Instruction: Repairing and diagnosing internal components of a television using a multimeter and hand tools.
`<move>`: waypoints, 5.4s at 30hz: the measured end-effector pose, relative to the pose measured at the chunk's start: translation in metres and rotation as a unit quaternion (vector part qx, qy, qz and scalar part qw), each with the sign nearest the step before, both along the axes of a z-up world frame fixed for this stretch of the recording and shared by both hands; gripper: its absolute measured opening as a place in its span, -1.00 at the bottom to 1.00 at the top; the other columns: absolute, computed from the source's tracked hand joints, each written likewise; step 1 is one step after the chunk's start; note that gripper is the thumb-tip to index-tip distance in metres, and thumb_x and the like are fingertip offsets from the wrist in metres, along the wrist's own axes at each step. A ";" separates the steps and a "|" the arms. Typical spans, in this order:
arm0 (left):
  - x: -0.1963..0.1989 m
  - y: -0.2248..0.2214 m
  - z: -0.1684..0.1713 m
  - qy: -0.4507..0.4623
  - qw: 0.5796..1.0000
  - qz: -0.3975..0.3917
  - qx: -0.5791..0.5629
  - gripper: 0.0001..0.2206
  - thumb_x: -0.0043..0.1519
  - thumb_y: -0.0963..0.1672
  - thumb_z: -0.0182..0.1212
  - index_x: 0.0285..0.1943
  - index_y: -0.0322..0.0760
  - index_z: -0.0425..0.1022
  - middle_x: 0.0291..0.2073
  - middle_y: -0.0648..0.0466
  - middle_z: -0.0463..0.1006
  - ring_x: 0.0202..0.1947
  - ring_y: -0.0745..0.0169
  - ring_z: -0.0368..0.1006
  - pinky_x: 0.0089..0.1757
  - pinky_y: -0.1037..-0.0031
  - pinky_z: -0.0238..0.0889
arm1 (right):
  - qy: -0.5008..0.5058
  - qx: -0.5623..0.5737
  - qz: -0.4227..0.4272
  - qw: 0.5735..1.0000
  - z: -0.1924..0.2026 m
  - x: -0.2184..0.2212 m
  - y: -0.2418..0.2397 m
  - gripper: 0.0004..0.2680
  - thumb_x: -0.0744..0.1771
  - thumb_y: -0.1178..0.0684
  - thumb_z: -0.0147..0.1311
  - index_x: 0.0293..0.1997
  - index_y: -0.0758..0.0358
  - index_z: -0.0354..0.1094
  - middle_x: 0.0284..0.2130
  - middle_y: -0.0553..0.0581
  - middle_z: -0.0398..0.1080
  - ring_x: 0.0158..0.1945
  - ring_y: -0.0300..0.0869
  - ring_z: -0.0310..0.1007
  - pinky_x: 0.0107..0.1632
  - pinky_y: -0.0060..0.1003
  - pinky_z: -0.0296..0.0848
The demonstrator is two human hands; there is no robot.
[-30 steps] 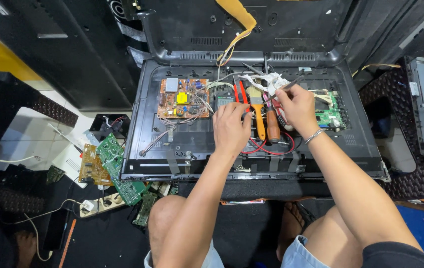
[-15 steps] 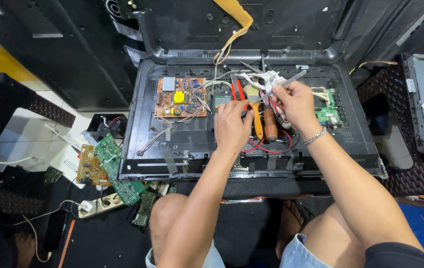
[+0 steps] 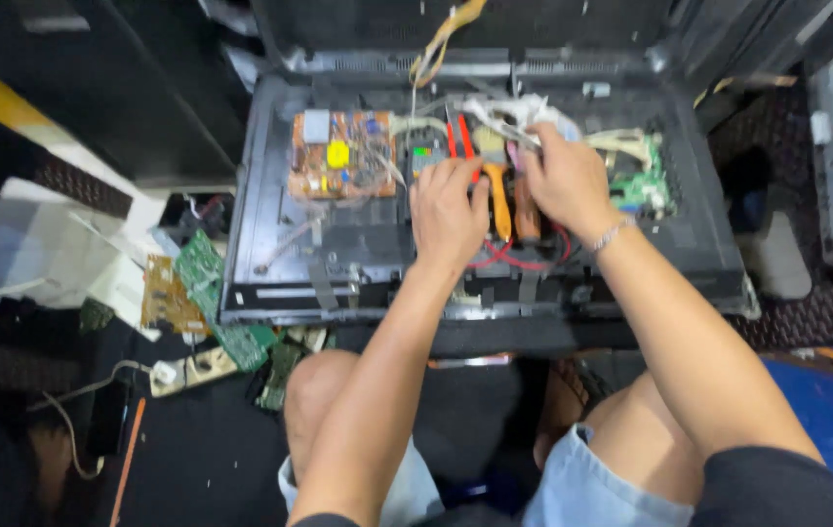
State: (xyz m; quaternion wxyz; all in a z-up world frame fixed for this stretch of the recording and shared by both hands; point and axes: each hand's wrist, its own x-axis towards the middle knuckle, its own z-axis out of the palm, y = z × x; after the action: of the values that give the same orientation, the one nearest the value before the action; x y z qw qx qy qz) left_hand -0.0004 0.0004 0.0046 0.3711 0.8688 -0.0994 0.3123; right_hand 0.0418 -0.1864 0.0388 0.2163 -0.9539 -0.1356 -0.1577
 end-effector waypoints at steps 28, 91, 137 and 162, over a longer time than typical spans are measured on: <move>-0.027 -0.029 0.034 0.139 0.957 -0.055 -0.249 -0.86 0.18 -0.02 0.15 -0.23 0.14 0.65 -0.49 0.36 0.72 -0.38 0.45 0.64 -0.23 0.53 0.39 | 0.113 0.494 0.043 0.861 -0.020 0.001 -0.007 -0.73 0.30 0.28 0.10 -0.55 0.11 0.05 -0.65 -0.01 0.14 -0.53 -0.33 0.10 -0.40 -0.36 0.02; -0.025 0.005 0.081 0.243 0.947 -0.076 -0.196 -0.68 0.28 0.08 -0.02 -0.09 -0.01 0.62 -0.46 0.07 0.61 -0.24 -0.10 0.58 -0.20 0.18 0.31 | -0.073 0.008 0.138 0.988 0.009 -0.020 0.002 -0.70 0.36 0.10 0.11 0.27 0.07 0.47 0.02 0.08 0.57 -0.01 -0.05 0.55 0.01 -0.16 0.44; -0.001 -0.010 0.046 0.228 0.790 -0.240 -0.517 -0.89 0.29 -0.15 0.27 -0.28 -0.26 0.61 -0.64 0.17 0.31 -0.52 0.50 0.24 -0.37 0.68 0.21 | 0.211 0.521 0.056 0.825 0.035 -0.018 0.027 -0.96 0.35 0.17 0.14 -0.18 0.29 0.44 -0.56 0.10 0.37 -0.77 -0.38 0.11 -0.70 -0.50 -0.01; 0.003 -0.011 0.035 0.215 0.768 -0.255 -0.547 -0.73 0.38 -0.06 0.17 -0.40 -0.19 0.46 -0.42 -0.01 0.59 -0.36 0.37 0.49 -0.22 0.58 0.39 | 0.197 0.645 -0.061 0.736 0.023 -0.007 0.021 -0.91 0.35 0.10 0.01 -0.35 0.19 0.31 -0.61 0.01 0.19 -0.70 -0.38 -0.02 -0.66 -0.50 -0.01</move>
State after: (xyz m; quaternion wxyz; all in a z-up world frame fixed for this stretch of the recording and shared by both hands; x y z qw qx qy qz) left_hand 0.0031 -0.0106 0.0392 0.8613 0.5057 -0.0474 0.0129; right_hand 0.0352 -0.1652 0.0621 0.7918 -0.6014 0.1028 -0.0287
